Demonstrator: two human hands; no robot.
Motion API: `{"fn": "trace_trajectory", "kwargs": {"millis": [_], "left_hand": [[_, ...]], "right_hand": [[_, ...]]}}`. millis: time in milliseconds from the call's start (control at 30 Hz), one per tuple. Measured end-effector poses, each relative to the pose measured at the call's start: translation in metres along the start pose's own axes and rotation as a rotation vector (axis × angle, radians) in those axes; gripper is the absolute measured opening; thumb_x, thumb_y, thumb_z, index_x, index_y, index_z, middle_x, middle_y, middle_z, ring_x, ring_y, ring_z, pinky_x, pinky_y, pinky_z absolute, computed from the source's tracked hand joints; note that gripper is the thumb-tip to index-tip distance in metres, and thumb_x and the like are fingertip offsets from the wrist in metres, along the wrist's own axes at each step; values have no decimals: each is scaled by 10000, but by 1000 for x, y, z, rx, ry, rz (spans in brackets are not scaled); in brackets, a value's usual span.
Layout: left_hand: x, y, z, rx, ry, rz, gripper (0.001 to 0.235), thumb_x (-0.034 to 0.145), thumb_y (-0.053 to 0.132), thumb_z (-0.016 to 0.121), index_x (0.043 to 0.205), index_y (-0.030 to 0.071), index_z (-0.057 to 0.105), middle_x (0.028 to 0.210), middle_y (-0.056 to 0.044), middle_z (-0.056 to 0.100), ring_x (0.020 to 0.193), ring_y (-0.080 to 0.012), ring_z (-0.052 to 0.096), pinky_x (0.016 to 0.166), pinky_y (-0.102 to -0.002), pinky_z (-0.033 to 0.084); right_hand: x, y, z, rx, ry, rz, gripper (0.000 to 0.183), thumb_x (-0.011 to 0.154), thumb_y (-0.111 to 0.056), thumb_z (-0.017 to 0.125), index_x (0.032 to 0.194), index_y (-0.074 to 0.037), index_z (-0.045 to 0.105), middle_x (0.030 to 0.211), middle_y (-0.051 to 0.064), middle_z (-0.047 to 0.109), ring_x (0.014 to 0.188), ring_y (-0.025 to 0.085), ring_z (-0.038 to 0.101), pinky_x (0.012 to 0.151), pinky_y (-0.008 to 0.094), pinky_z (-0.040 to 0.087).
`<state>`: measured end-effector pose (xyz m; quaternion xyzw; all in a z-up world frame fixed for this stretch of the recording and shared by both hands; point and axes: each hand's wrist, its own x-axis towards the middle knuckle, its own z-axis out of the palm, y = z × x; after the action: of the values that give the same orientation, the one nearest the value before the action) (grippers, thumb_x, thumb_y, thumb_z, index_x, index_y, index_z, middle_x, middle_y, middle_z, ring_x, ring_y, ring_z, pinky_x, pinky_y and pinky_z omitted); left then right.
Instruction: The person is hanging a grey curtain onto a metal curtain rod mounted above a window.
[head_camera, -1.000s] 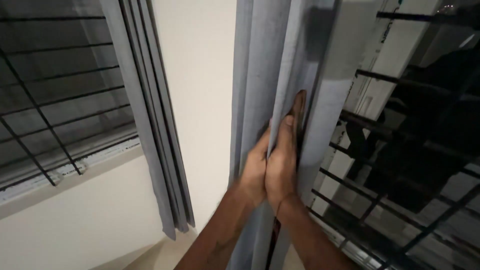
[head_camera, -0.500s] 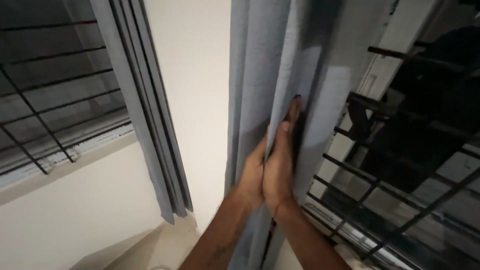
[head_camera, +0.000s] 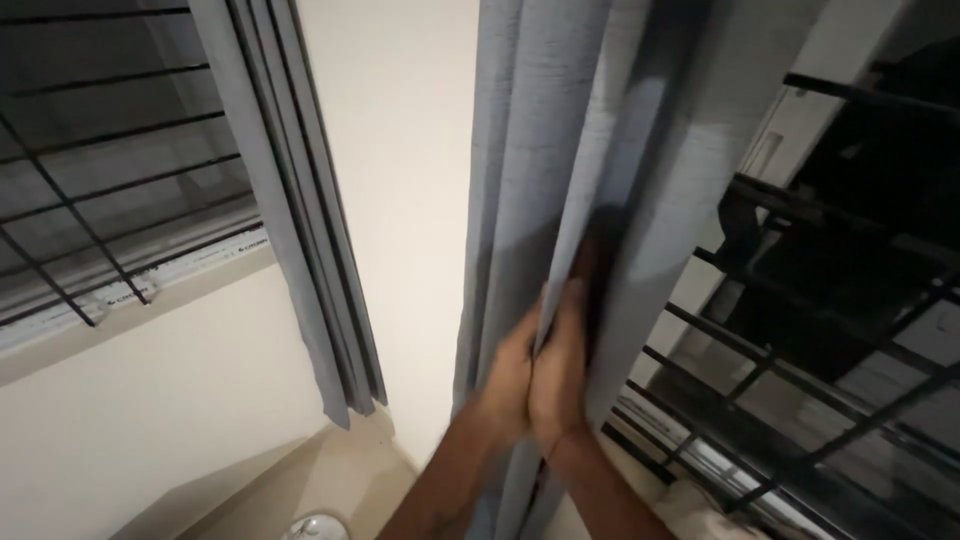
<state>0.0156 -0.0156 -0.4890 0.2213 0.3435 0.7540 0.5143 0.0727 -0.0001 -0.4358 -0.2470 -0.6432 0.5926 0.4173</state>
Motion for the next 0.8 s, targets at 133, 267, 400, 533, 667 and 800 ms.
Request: {"fn": "trace_trajectory", "kwargs": {"millis": [133,267,400,533,667,800], "left_hand": [[-7,-1,-1,1,29,-11,724,995,568,416,1541,97,484,1454,-114,588,1312,-248,543,1106,-332,396],[-5,-15,-14,-18,62,-99,707,999,571,393,1519,105,503,1407,-118,606,1278,-247,553,1091,-338,412],[-6,-25,-23,-59,100,-156,699,1007,565,388,1510,98,519,1399,-124,607,1260,-258,554,1084,-346,414],[2,-54,-47,-52,146,-185,724,995,577,381,1514,90,511,1429,-133,607,1283,-272,557,1093,-349,413],[-2,-58,-47,-56,123,-132,770,978,601,388,1533,76,476,1474,-143,582,1341,-280,537,1129,-355,391],[-16,-51,-42,-25,228,-254,804,964,644,386,1536,85,466,1481,-147,572,1354,-291,521,1147,-389,379]], "right_hand": [[-6,7,1,18,-2,58,727,1015,-529,152,1632,-144,139,1719,79,168,1580,251,162,1244,397,148],[-8,31,0,35,0,48,724,1010,-521,188,1627,-143,177,1701,88,219,1560,253,209,1230,393,175],[-11,40,-2,51,18,188,705,1005,-515,248,1604,-144,284,1627,106,377,1497,263,352,1206,392,250],[-12,84,-12,36,-11,249,701,1006,-521,243,1589,-141,328,1603,110,421,1473,263,389,1197,389,271],[-15,96,-13,-9,-12,265,694,1007,-520,260,1592,-150,320,1610,108,416,1478,261,383,1204,394,262],[-18,121,-15,-166,-37,272,693,1005,-522,254,1592,-160,323,1615,101,389,1481,258,370,1205,400,258]]}}
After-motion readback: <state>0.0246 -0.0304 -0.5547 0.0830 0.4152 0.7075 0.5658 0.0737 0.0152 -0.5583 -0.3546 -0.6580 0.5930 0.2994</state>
